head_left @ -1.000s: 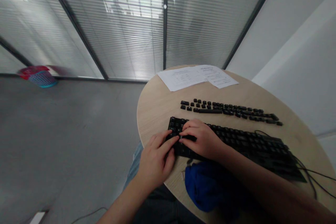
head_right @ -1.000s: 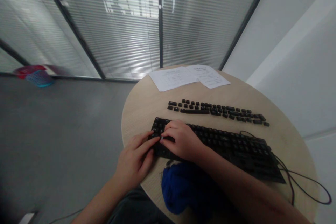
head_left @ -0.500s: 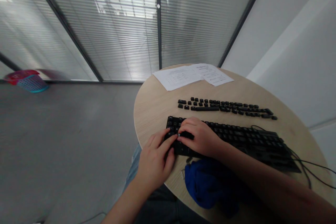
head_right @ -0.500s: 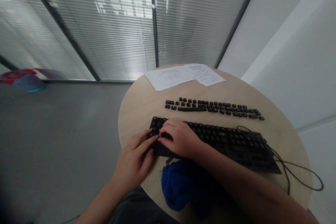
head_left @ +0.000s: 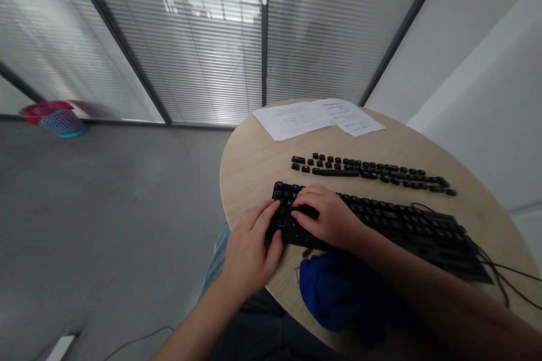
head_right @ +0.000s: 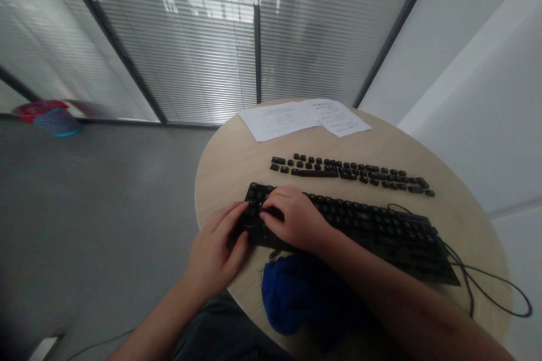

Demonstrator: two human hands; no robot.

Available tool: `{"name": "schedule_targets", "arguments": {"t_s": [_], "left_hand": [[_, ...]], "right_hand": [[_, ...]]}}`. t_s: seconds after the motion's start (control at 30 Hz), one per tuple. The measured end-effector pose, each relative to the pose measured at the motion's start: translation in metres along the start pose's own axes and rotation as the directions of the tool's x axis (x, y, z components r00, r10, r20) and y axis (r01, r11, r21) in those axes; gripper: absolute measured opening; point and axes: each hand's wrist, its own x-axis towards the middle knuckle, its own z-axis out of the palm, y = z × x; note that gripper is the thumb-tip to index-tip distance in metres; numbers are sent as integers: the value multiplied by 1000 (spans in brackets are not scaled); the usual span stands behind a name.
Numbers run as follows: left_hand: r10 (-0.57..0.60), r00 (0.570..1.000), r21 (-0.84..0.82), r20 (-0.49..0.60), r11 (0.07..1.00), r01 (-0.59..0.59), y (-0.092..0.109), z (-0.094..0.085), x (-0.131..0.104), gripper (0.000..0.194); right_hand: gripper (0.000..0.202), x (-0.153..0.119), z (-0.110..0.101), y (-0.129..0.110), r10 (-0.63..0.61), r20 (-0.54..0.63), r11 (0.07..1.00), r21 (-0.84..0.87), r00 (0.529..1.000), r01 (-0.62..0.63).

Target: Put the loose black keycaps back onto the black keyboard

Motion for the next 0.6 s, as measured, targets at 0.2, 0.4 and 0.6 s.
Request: {"name": "schedule_targets", "arguments": {"t_s": [0.2,0.4,0.6], "left_hand": [[-34,999,-24,12,999,35,1,0,1,47],[-19,1000,-14,0,1000,19,2,0,0,45],[-19,999,-7,39,1000,20,3,-1,1,42]], "right_hand": [[6,2,-4,-1,106,9,991,79,994,-107],[6,1,-3,-3,93,23,994,63,995,-94],[8,-1,2,0,69,33,998,5,997,-69]]}}
